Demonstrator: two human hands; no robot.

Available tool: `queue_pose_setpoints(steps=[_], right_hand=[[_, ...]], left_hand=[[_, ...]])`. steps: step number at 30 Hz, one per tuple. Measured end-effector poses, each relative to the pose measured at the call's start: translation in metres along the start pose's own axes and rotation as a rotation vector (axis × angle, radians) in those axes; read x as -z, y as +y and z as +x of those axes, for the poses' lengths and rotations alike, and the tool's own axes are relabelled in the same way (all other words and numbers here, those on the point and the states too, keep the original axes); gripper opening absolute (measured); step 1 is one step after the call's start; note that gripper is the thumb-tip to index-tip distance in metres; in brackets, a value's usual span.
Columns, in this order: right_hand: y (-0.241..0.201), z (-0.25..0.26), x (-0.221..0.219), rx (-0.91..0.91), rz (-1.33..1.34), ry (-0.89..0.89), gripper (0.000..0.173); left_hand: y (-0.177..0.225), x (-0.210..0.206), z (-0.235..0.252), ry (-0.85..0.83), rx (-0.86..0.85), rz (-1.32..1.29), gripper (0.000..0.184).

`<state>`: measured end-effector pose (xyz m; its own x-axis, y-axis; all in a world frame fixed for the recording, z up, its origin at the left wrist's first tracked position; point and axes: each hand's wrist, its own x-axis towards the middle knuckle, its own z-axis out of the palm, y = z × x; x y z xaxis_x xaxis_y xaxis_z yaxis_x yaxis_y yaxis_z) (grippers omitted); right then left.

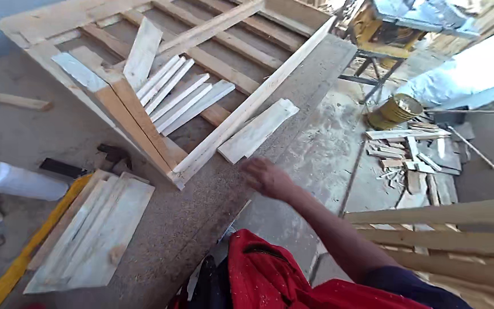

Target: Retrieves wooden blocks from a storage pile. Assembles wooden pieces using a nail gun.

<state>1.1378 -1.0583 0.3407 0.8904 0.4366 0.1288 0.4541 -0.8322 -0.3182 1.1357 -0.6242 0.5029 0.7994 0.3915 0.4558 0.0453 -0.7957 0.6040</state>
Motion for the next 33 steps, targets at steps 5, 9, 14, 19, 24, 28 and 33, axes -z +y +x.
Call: queue_pose_setpoints(steps=[5,9,14,19,24,28,33], right_hand=[[0.092,0.073,0.031,0.086,-0.059,-0.166,0.085],[0.133,0.098,0.032,0.198,-0.073,-0.206,0.08],[0.145,0.108,0.029,0.291,-0.133,-0.232,0.088],[0.096,0.09,0.033,0.435,-0.117,-0.14,0.085],[-0.067,0.046,-0.019,0.532,0.08,-0.156,0.081],[-0.205,0.056,-0.11,0.642,0.259,-0.2,0.075],[-0.291,0.042,-0.14,0.654,0.258,-0.184,0.081]], left_hand=[[-0.066,-0.003,-0.061,-0.277,0.012,0.204,0.06],[-0.114,-0.037,-0.106,-0.468,0.076,0.485,0.089],[-0.13,-0.047,-0.13,-0.356,-0.045,0.566,0.085],[-0.116,-0.031,-0.12,-0.363,-0.05,0.629,0.077],[-0.098,0.048,-0.132,-0.393,0.184,0.605,0.055],[-0.135,0.107,-0.149,-0.331,0.162,0.419,0.047],[-0.153,0.122,-0.173,-0.314,0.011,0.268,0.053]])
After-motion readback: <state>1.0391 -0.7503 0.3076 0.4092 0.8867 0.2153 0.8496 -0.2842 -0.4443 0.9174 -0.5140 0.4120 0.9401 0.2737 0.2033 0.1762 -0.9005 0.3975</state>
